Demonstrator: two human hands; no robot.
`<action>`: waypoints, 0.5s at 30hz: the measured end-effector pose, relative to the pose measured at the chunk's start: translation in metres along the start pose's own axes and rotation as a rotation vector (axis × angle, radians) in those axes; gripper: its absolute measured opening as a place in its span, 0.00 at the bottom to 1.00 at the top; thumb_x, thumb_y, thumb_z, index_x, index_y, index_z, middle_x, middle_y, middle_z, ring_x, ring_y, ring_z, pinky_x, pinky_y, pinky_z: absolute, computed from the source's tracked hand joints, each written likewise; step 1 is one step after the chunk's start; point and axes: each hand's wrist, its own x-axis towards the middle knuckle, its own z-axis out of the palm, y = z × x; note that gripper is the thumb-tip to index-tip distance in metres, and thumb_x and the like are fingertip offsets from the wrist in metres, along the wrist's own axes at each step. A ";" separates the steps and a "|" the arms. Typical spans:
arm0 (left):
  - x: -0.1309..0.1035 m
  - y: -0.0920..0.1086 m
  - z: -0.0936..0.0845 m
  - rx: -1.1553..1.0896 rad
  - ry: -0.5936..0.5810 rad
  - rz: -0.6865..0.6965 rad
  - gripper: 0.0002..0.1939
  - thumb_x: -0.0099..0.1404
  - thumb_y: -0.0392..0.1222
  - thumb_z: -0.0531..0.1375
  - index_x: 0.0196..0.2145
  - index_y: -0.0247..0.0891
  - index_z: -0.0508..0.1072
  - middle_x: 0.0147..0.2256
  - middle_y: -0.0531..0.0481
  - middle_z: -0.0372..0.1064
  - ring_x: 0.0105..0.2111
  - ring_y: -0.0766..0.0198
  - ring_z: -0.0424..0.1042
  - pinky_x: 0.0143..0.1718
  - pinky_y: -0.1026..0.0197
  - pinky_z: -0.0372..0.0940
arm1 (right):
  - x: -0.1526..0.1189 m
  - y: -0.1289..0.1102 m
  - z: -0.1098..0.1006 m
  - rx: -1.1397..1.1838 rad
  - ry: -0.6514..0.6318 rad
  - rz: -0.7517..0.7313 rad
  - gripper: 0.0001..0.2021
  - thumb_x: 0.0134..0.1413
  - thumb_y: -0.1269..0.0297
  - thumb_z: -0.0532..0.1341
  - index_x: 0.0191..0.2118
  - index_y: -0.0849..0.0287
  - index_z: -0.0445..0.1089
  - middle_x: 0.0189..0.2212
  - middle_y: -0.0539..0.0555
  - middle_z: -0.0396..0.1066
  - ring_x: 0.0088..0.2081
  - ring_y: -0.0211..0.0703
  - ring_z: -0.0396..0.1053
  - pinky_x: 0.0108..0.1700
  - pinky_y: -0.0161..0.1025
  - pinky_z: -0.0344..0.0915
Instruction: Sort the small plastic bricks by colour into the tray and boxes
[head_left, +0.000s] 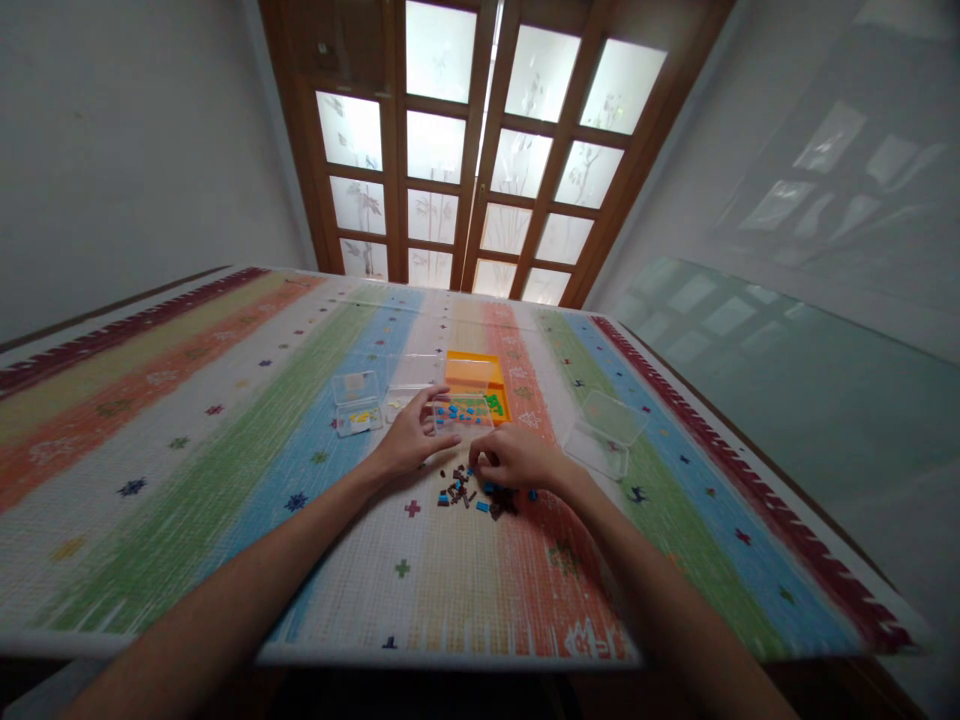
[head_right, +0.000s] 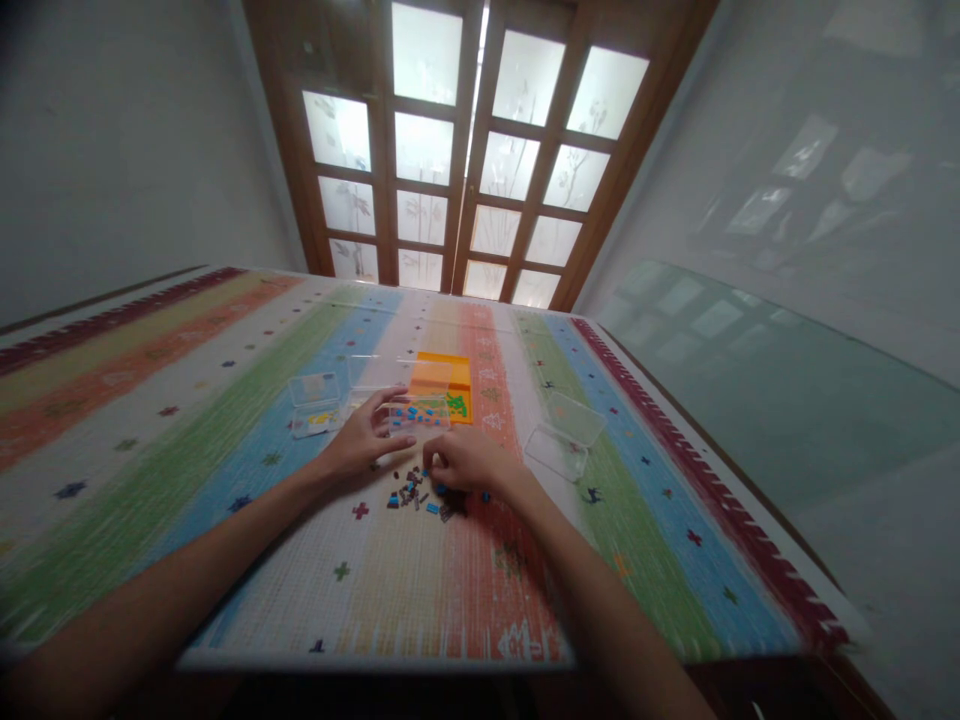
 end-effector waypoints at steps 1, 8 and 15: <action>0.000 0.000 0.000 -0.001 0.000 0.001 0.35 0.51 0.36 0.71 0.56 0.39 0.66 0.55 0.38 0.65 0.53 0.51 0.70 0.55 0.44 0.68 | -0.001 0.000 -0.001 -0.007 -0.003 0.022 0.10 0.51 0.72 0.61 0.37 0.58 0.79 0.26 0.52 0.76 0.28 0.38 0.68 0.32 0.33 0.56; 0.000 -0.001 0.000 -0.020 -0.007 0.005 0.36 0.51 0.35 0.71 0.56 0.39 0.65 0.56 0.39 0.65 0.52 0.52 0.72 0.56 0.43 0.68 | -0.002 -0.002 0.002 -0.006 -0.015 0.001 0.10 0.51 0.69 0.63 0.39 0.57 0.79 0.27 0.52 0.76 0.30 0.39 0.69 0.33 0.33 0.57; -0.001 0.002 0.001 -0.030 -0.016 0.008 0.35 0.51 0.33 0.69 0.56 0.39 0.65 0.57 0.37 0.64 0.53 0.52 0.71 0.55 0.44 0.69 | 0.001 -0.001 0.005 -0.038 -0.007 -0.002 0.11 0.52 0.70 0.61 0.40 0.58 0.79 0.28 0.53 0.76 0.31 0.40 0.69 0.34 0.34 0.56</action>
